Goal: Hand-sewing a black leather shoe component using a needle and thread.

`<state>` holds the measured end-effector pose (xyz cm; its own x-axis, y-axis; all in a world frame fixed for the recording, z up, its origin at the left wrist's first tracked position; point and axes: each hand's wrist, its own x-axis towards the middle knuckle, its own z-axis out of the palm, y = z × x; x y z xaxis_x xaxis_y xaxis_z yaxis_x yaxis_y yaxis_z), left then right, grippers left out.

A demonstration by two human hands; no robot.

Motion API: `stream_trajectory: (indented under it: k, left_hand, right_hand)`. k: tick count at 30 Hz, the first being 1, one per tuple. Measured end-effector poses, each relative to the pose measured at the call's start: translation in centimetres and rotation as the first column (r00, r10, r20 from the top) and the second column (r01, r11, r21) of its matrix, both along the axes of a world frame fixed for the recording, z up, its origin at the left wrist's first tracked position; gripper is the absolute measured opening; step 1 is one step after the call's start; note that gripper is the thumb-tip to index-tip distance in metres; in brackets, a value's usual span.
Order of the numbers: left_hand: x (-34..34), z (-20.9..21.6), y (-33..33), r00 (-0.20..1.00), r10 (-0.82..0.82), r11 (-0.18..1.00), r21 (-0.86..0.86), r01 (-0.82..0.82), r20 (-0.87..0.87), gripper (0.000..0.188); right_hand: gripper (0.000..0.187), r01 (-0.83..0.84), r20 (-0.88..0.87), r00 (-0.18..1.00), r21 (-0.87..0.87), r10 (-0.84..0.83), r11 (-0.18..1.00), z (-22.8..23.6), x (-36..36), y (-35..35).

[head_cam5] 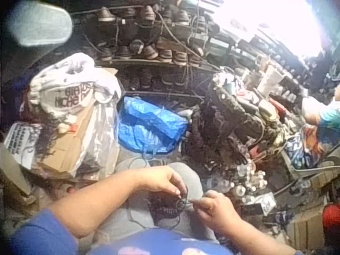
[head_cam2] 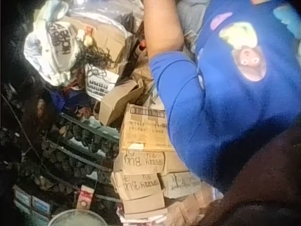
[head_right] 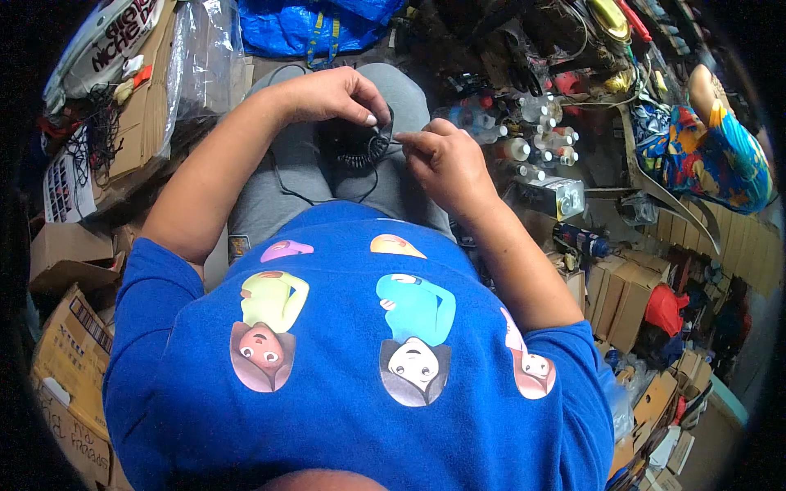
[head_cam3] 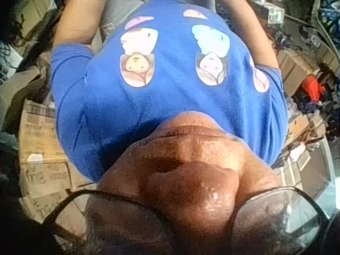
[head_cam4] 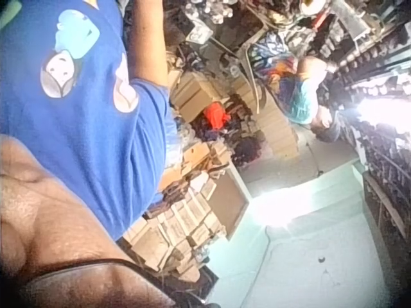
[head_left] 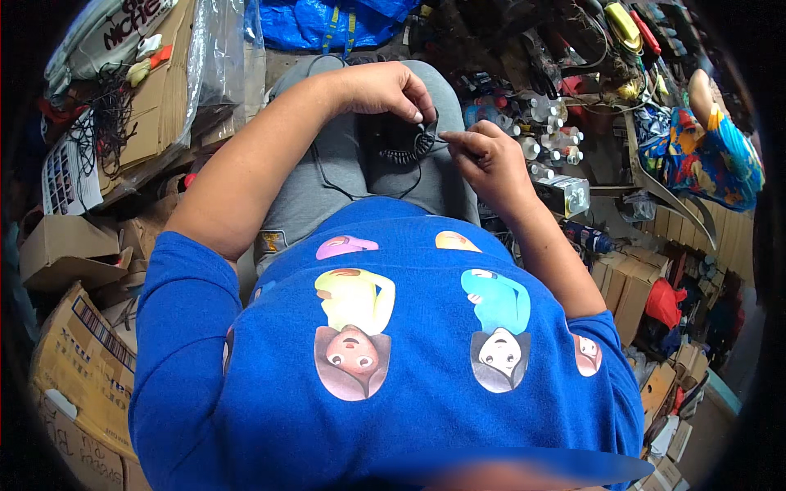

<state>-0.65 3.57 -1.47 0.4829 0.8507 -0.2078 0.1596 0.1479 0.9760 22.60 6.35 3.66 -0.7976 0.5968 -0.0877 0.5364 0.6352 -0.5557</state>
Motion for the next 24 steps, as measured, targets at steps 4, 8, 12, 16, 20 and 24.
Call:
stream_trajectory:
  k: [4,8,12,16,20,24]
  left_hand:
    - [0.1,0.1,0.1,1.000,0.001,1.000,-0.008,-0.001,-0.013,0.026]
    - [0.0,-0.3,0.0,1.000,-0.001,1.000,-0.002,0.001,-0.026,0.026]
    - [0.2,-0.4,0.1,0.999,-0.029,1.000,-0.012,0.028,-0.026,0.027]
    - [0.3,-0.1,0.0,1.000,-0.022,0.999,-0.034,0.021,-0.020,0.027]
    - [0.2,0.0,0.1,0.998,-0.049,0.999,0.000,0.049,-0.027,0.028]
    - [0.5,0.0,0.0,0.998,-0.027,1.000,0.001,0.027,-0.056,0.026]
  right_hand:
    - [0.020,-0.124,0.040,0.992,0.169,0.119,0.978,0.6,-0.3,0.4]
    - [0.022,-0.223,0.053,0.975,0.296,0.217,0.929,1.0,-0.3,0.4]
    - [0.027,-0.199,-0.002,0.977,0.330,0.211,0.923,-0.5,0.7,-0.4]
    - [0.027,-0.154,-0.060,0.981,0.337,0.185,0.929,-0.6,0.3,-0.7]
    - [0.025,-0.191,0.001,0.980,0.314,0.201,0.930,0.5,-0.3,-0.1]
    - [0.025,-0.194,0.051,0.981,0.151,0.188,0.969,0.6,-0.7,0.8]
